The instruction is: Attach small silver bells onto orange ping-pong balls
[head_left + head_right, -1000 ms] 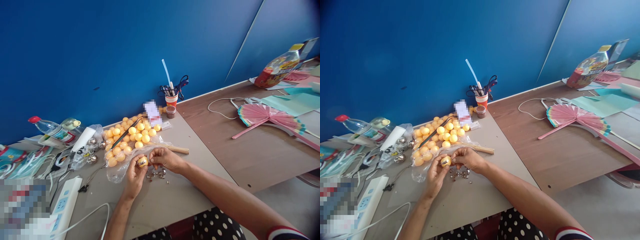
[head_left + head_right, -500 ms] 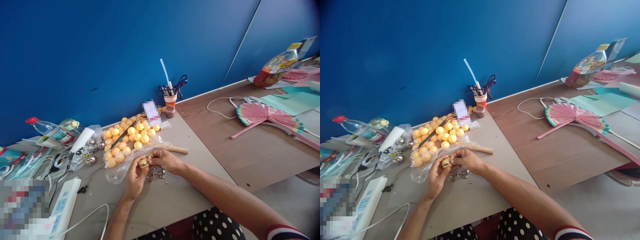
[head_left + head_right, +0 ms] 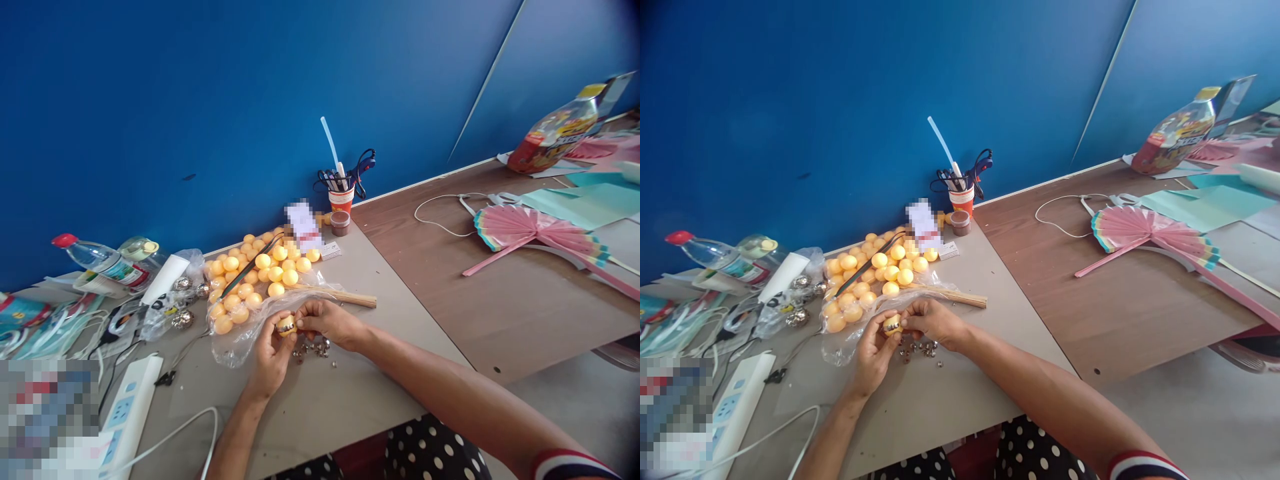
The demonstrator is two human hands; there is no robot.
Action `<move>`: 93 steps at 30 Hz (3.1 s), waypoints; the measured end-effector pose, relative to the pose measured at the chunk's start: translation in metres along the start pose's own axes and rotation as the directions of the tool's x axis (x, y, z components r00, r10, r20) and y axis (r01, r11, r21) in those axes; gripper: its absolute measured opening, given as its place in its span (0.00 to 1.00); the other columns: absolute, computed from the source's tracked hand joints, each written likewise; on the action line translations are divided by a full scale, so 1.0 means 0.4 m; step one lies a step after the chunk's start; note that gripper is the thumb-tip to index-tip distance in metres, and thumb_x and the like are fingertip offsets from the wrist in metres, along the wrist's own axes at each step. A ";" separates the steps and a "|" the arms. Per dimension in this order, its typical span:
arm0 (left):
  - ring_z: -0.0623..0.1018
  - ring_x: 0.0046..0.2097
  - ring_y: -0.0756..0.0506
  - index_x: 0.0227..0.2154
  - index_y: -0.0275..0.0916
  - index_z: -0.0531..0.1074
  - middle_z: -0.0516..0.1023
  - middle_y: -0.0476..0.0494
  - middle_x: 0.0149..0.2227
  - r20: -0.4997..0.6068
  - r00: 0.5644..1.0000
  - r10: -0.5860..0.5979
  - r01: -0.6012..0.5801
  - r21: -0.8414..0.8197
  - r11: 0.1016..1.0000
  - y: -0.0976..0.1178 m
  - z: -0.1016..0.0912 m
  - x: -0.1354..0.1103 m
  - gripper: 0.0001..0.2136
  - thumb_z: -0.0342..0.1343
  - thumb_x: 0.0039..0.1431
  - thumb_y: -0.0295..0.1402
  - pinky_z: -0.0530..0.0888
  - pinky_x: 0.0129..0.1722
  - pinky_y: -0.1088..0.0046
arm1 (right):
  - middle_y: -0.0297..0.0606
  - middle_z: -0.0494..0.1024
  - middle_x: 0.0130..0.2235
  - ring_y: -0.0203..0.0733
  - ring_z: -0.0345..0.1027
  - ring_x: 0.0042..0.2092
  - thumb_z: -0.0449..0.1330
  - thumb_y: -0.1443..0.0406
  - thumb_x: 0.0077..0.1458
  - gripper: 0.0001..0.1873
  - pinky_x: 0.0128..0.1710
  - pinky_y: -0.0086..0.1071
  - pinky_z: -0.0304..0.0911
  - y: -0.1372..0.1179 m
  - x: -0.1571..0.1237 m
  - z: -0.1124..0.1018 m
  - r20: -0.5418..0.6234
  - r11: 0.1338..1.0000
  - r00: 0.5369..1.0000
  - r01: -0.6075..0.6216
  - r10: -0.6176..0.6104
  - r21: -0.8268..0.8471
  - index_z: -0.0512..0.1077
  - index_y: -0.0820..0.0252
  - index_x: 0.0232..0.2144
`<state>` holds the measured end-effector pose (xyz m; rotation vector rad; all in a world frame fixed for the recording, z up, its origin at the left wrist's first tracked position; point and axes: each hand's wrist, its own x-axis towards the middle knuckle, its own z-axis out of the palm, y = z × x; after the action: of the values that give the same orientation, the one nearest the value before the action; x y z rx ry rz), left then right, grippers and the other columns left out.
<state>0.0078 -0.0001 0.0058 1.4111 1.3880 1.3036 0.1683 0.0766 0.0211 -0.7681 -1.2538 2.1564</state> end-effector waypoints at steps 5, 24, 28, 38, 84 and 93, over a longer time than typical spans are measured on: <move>0.77 0.45 0.43 0.48 0.40 0.68 0.76 0.42 0.44 -0.004 1.000 -0.001 0.001 0.019 1.000 -0.001 -0.001 -0.002 0.17 0.59 0.58 0.38 0.73 0.45 0.68 | 0.29 0.69 0.21 0.29 0.57 0.22 0.68 0.57 0.42 0.16 0.23 0.26 0.51 -0.001 -0.001 -0.003 -0.004 0.998 1.000 0.023 -0.024 -0.058 0.71 0.63 0.25; 0.77 0.47 0.42 0.49 0.40 0.68 0.76 0.40 0.46 0.024 0.999 -0.028 0.027 0.019 0.999 -0.001 0.001 -0.007 0.17 0.59 0.58 0.38 0.73 0.47 0.67 | 0.28 0.67 0.21 0.29 0.56 0.23 0.64 0.63 0.48 0.09 0.24 0.25 0.53 -0.044 -0.021 0.005 -0.001 0.975 0.999 -0.051 0.052 -0.218 0.69 0.63 0.23; 0.77 0.47 0.41 0.48 0.39 0.69 0.76 0.39 0.46 0.026 0.999 -0.024 0.024 0.024 0.999 -0.001 0.003 -0.005 0.17 0.59 0.58 0.39 0.73 0.48 0.65 | 0.28 0.66 0.20 0.29 0.56 0.23 0.63 0.65 0.48 0.08 0.24 0.26 0.53 -0.050 -0.023 0.008 -0.019 0.969 0.998 -0.064 0.062 -0.237 0.68 0.62 0.22; 0.74 0.51 0.41 0.49 0.41 0.70 0.74 0.40 0.48 0.005 0.994 0.113 -0.112 0.191 0.975 -0.004 -0.003 -0.010 0.15 0.58 0.59 0.35 0.71 0.52 0.64 | 0.29 0.66 0.20 0.30 0.56 0.23 0.57 0.67 0.48 0.05 0.23 0.26 0.51 -0.035 -0.015 -0.002 -0.043 0.914 0.999 -0.048 0.033 -0.403 0.67 0.62 0.22; 0.77 0.46 0.41 0.51 0.40 0.68 0.76 0.39 0.47 -0.009 1.000 -0.019 0.019 -0.031 0.999 -0.014 0.008 -0.008 0.19 0.58 0.59 0.40 0.76 0.46 0.63 | 0.33 0.72 0.24 0.35 0.65 0.28 0.61 0.63 0.48 0.09 0.32 0.30 0.62 -0.042 -0.019 -0.001 0.102 0.976 0.988 0.134 -0.117 -0.171 0.69 0.62 0.22; 0.79 0.46 0.40 0.51 0.40 0.68 0.77 0.38 0.48 0.020 1.000 -0.010 0.011 -0.036 0.999 -0.012 0.012 -0.008 0.18 0.57 0.60 0.39 0.76 0.44 0.64 | 0.33 0.74 0.25 0.35 0.66 0.29 0.62 0.64 0.45 0.07 0.33 0.31 0.63 -0.042 -0.018 -0.002 0.065 0.981 0.996 0.079 -0.068 -0.177 0.70 0.62 0.22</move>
<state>0.0118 -0.0021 -0.0003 1.3876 1.3505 1.2987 0.1764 0.0793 0.0372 -0.7226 -1.4993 2.0402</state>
